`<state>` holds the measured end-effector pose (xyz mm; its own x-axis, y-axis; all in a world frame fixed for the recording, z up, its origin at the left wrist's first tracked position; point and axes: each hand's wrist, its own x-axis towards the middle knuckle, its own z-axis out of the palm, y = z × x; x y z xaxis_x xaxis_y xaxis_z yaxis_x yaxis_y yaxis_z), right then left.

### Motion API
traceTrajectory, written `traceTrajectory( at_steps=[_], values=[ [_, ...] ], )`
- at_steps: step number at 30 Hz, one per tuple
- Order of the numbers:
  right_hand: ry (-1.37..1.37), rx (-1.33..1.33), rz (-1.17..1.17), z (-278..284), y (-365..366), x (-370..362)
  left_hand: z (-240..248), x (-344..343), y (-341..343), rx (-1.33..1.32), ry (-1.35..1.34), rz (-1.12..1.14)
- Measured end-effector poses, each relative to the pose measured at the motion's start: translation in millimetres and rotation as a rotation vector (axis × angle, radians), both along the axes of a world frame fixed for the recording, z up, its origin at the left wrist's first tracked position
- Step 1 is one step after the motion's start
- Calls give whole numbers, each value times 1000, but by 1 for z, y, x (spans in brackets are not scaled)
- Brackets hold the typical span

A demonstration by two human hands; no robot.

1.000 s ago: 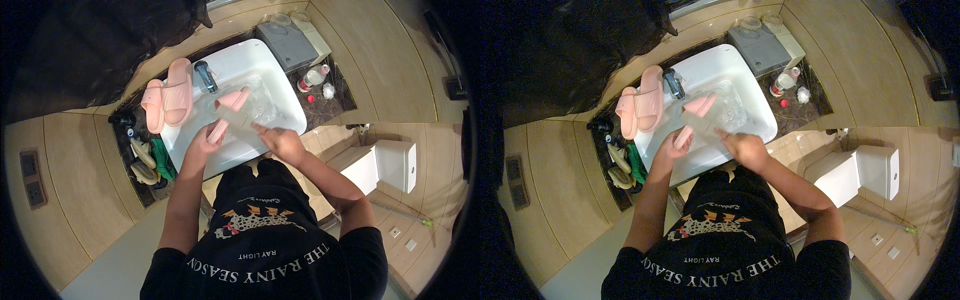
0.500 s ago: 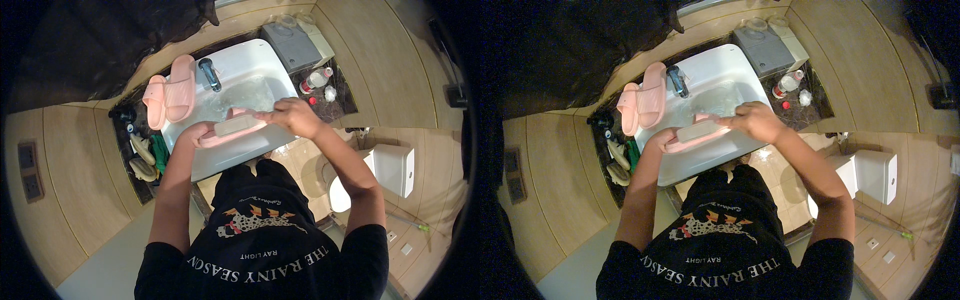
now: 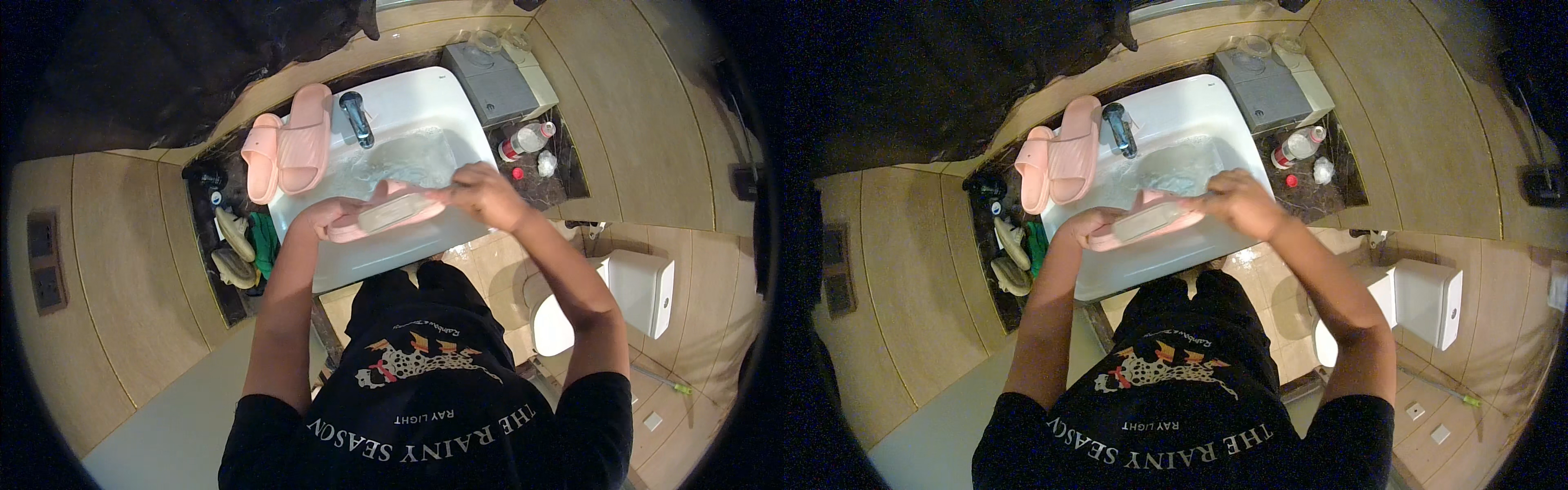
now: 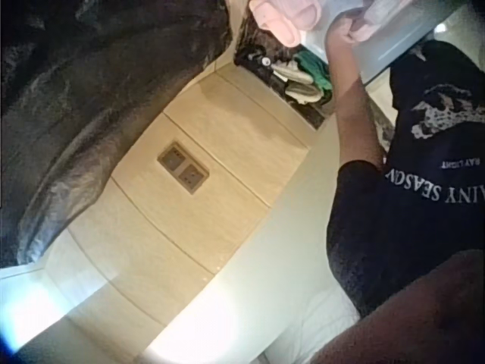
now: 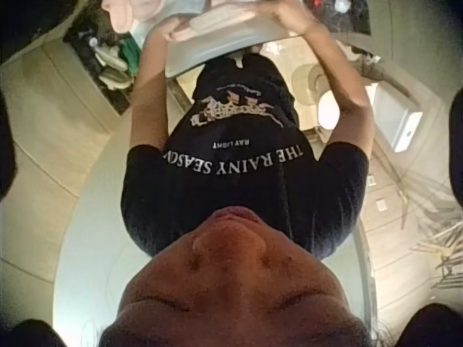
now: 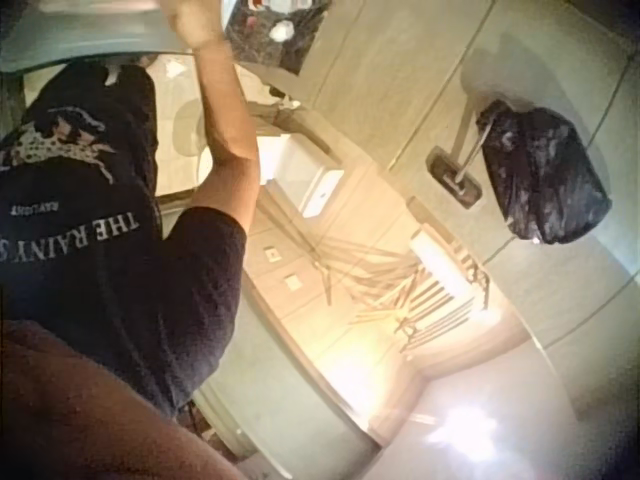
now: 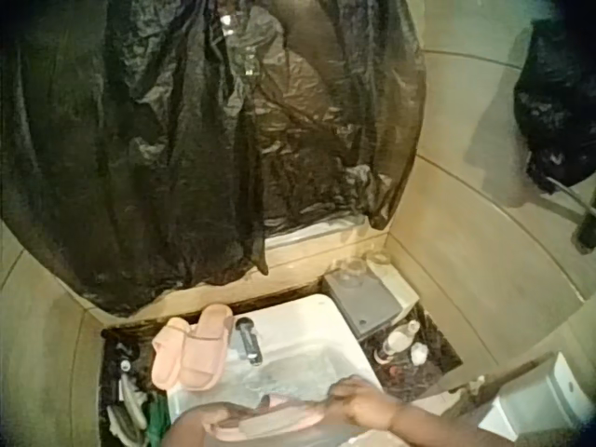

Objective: The person washes a pair of yellow slippers and a pair of pink slippers in a bathroom sink using a brush and water. They scrub each slipper thoroughly, rinse them, and place the yellow pair on a nearby mat before continuing with the pink pair.

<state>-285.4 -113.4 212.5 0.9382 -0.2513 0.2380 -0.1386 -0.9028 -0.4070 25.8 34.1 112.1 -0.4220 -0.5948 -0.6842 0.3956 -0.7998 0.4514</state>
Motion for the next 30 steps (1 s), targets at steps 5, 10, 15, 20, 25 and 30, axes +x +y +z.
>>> traceTrajectory(
  at_steps=[5, 10, 15, 20, 25, 30],
  values=[
    [83, -23, -97, 4, -12, -32, 6, 12, 5, 27, 9, 35],
    [-143, -87, -112, -24, 48, 33, -34, -12, -12, -124, 75, 149],
    [-136, 33, -196, -35, 102, 36, -45, -31, -23, -254, 185, 311],
    [-168, 34, -323, -42, 92, 12, -53, -43, -21, -491, 379, 333],
    [-196, 9, -403, -36, 100, 10, -49, -70, -36, -370, -79, 345],
    [-134, 265, -716, -55, 79, -9, -94, -68, -37, -14, 418, 599]
  ],
)
